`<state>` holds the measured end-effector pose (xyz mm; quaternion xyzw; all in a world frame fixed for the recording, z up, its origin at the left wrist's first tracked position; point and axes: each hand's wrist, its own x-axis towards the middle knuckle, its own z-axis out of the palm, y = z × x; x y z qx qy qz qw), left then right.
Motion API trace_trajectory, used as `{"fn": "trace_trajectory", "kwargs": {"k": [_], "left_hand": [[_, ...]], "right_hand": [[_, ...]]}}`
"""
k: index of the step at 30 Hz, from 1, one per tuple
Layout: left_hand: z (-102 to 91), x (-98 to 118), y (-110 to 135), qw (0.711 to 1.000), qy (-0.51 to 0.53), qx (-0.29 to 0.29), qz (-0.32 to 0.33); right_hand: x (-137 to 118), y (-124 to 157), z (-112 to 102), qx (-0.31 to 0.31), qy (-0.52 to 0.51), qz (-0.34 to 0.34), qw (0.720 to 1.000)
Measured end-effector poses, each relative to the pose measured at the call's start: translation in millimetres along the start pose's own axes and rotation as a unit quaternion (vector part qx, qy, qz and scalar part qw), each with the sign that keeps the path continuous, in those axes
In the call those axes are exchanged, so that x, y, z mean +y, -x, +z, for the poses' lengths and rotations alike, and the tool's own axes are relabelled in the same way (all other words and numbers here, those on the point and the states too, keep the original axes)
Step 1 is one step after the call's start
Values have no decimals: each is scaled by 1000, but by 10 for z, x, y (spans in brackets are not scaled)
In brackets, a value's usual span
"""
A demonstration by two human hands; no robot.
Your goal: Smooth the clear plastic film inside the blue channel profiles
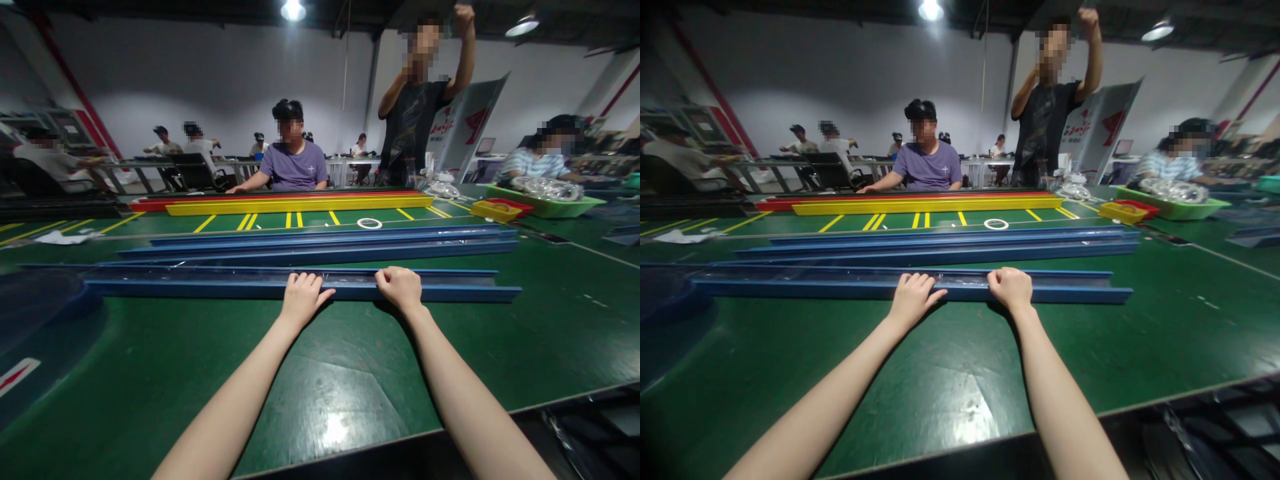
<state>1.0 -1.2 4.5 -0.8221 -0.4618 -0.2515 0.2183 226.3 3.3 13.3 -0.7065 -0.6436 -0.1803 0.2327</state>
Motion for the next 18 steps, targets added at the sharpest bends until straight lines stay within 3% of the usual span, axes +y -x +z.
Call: {"fn": "trace_trajectory", "kwargs": {"k": [18], "left_hand": [[-1,8,-7,1000,11,-7,-7]], "right_hand": [[-8,-5,-41,-23,-3,8,1000]]}}
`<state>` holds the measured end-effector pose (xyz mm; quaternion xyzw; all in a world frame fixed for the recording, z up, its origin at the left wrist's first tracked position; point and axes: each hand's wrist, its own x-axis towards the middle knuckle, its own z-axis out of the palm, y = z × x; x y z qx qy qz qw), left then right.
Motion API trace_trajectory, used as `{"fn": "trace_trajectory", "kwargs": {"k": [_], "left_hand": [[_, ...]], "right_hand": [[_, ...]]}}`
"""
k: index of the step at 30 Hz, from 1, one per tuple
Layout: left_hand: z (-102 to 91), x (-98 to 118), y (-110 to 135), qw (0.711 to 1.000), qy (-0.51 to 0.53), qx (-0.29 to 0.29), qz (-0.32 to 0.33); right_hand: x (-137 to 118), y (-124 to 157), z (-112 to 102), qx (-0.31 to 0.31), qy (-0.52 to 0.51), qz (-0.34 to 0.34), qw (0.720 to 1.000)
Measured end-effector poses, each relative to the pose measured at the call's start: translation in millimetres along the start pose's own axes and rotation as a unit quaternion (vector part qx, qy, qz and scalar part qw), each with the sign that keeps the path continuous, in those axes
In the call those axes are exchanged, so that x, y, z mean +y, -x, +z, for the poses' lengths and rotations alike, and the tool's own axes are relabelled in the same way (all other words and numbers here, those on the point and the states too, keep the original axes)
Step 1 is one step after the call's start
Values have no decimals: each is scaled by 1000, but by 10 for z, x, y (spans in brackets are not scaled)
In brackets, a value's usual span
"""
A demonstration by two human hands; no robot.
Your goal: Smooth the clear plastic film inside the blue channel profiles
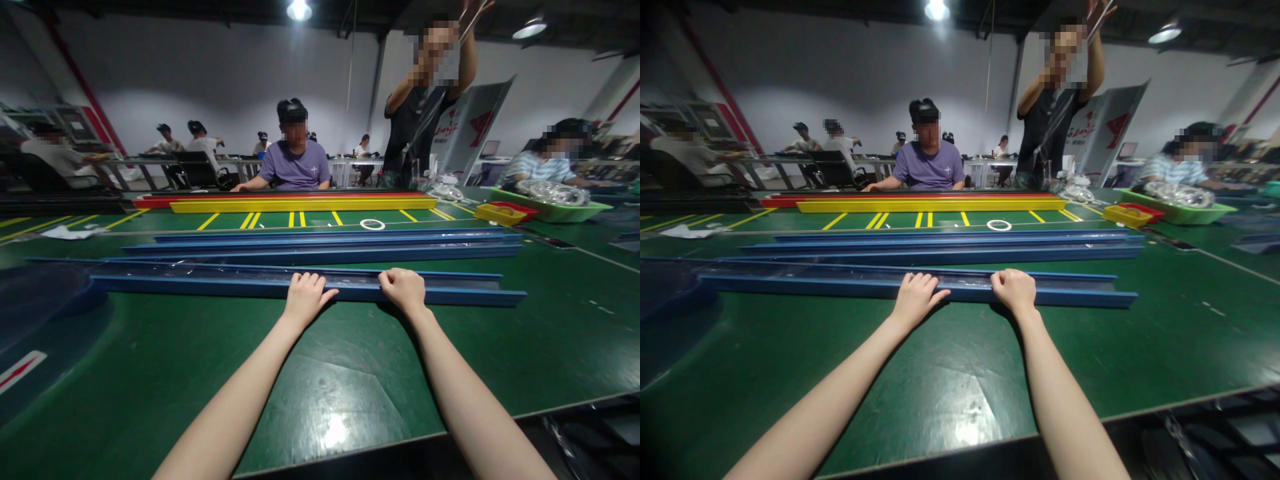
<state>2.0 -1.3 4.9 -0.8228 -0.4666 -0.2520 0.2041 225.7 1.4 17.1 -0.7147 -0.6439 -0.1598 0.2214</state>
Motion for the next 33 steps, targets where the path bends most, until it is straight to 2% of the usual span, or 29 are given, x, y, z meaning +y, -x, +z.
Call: {"fn": "trace_trajectory", "kwargs": {"k": [10,26,30,33], "left_hand": [[3,0,-9,1000,-7,-5,-3],[35,-2,3,1000,-1,4,-10],[46,-3,-4,1000,1,1,-16],[47,-3,-8,1000,6,-2,-22]], "right_hand": [[3,8,-1,5,-6,-7,1000],[-2,-3,-32,-22,13,-15,1000],[-46,15,-32,11,28,-26,999],[-160,34,-9,51,12,-59,997]]}}
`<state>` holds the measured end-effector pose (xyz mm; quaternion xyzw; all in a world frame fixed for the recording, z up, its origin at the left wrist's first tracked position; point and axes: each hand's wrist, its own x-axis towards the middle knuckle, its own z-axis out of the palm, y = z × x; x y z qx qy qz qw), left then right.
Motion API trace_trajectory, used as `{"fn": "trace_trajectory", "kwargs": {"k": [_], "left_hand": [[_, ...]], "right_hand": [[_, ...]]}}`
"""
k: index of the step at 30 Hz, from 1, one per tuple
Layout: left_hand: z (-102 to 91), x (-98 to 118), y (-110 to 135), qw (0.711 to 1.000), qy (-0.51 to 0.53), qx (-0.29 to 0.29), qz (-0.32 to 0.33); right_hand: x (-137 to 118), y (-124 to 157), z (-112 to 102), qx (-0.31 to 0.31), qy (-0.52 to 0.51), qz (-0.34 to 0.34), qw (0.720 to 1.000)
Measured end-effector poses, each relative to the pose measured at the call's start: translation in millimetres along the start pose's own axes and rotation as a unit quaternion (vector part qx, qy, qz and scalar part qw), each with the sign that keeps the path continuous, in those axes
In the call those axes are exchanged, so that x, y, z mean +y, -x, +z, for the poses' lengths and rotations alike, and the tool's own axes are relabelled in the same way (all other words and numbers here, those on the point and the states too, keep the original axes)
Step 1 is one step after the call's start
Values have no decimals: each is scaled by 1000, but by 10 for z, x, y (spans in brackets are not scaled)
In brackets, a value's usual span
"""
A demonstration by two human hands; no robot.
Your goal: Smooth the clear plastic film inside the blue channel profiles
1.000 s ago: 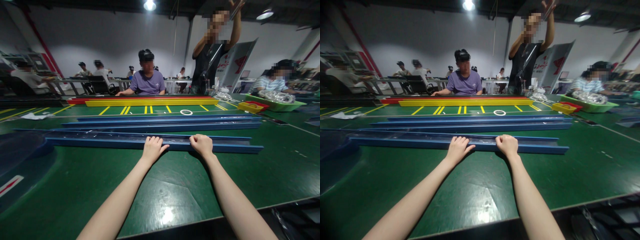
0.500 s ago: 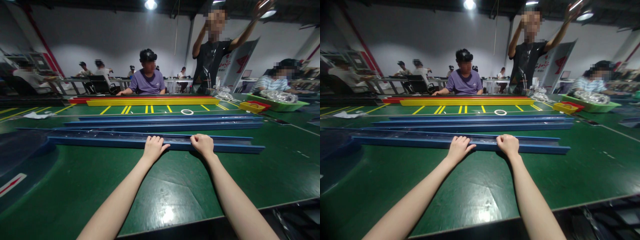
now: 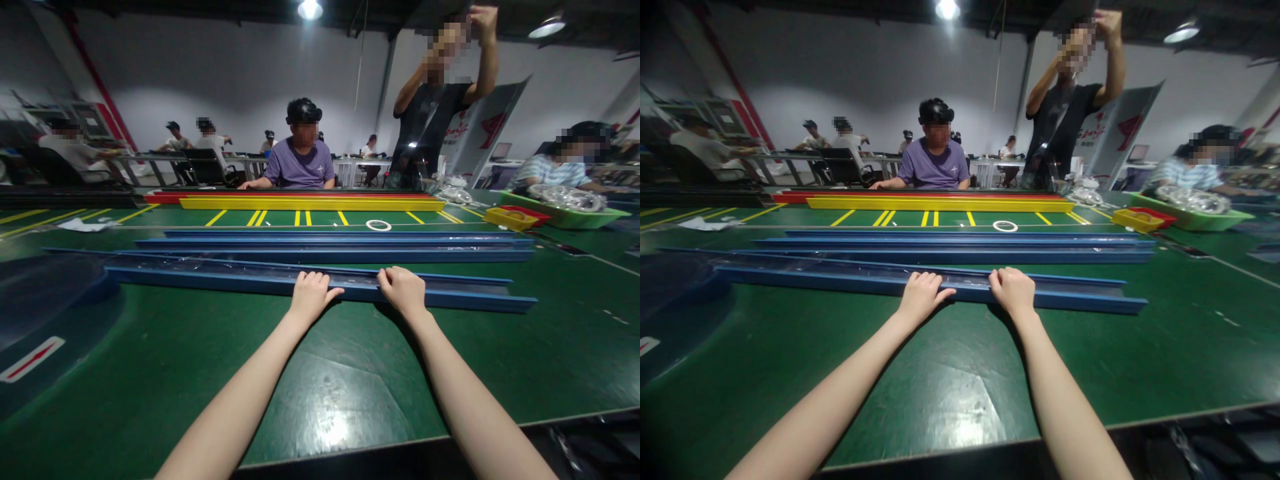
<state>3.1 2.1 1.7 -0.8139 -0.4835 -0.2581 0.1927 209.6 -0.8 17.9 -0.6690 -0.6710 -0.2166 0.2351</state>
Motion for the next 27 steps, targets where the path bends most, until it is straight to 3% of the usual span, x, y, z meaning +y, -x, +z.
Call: {"fn": "trace_trajectory", "kwargs": {"k": [7,20,27], "left_hand": [[-20,-2,0,1000,-3,-2,-1],[-15,-2,21,1000,-3,2,2],[-49,8,24,1000,-7,-4,8]], "right_hand": [[-333,-4,79,56,-37,-41,997],[-405,-54,109,-19,-5,2,1000],[-380,-47,101,-15,-3,-2,1000]]}}
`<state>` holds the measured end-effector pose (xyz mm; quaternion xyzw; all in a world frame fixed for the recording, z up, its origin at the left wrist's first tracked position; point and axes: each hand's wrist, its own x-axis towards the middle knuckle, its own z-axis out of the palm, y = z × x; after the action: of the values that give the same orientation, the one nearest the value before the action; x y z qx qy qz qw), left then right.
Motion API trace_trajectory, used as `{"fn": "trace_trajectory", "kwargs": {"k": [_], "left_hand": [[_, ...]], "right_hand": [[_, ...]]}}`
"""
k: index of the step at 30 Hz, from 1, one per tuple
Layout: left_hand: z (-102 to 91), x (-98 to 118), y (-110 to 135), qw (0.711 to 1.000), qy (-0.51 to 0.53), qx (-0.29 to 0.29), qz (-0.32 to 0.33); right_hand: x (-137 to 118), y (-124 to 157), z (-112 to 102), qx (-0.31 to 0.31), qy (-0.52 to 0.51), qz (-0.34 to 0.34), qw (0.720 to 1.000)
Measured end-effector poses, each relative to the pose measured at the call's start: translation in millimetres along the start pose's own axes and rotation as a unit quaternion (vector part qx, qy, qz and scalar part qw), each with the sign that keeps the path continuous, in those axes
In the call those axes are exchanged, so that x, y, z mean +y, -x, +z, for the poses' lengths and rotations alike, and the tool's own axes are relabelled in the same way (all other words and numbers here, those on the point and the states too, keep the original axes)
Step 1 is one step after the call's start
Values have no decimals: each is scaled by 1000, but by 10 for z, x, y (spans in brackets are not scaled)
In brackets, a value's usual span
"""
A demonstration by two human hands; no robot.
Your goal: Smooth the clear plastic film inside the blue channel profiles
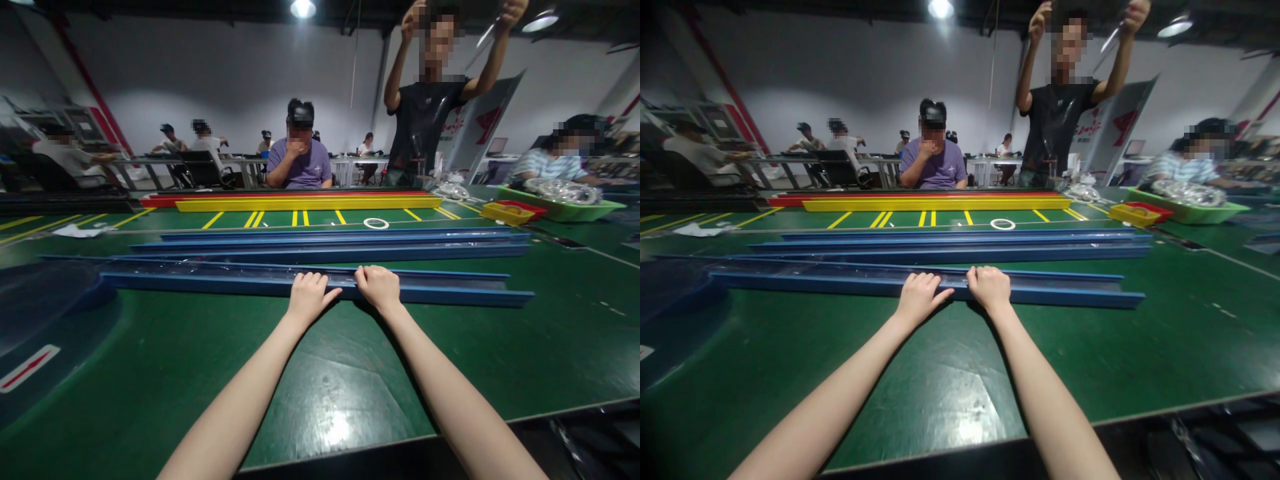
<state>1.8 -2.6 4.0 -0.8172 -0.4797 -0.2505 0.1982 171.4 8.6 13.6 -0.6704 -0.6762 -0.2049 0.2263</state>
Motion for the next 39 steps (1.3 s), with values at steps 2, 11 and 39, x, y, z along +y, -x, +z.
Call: {"fn": "trace_trajectory", "kwargs": {"k": [2,11,39], "left_hand": [[-7,-6,3,1000,4,-2,5],[-9,-42,12,999,29,10,25],[35,-26,-8,1000,14,17,14]], "right_hand": [[14,-10,6,6,-2,-6,1000],[37,-31,2,17,-9,-24,1000],[545,-5,-6,2,-13,31,999]]}}
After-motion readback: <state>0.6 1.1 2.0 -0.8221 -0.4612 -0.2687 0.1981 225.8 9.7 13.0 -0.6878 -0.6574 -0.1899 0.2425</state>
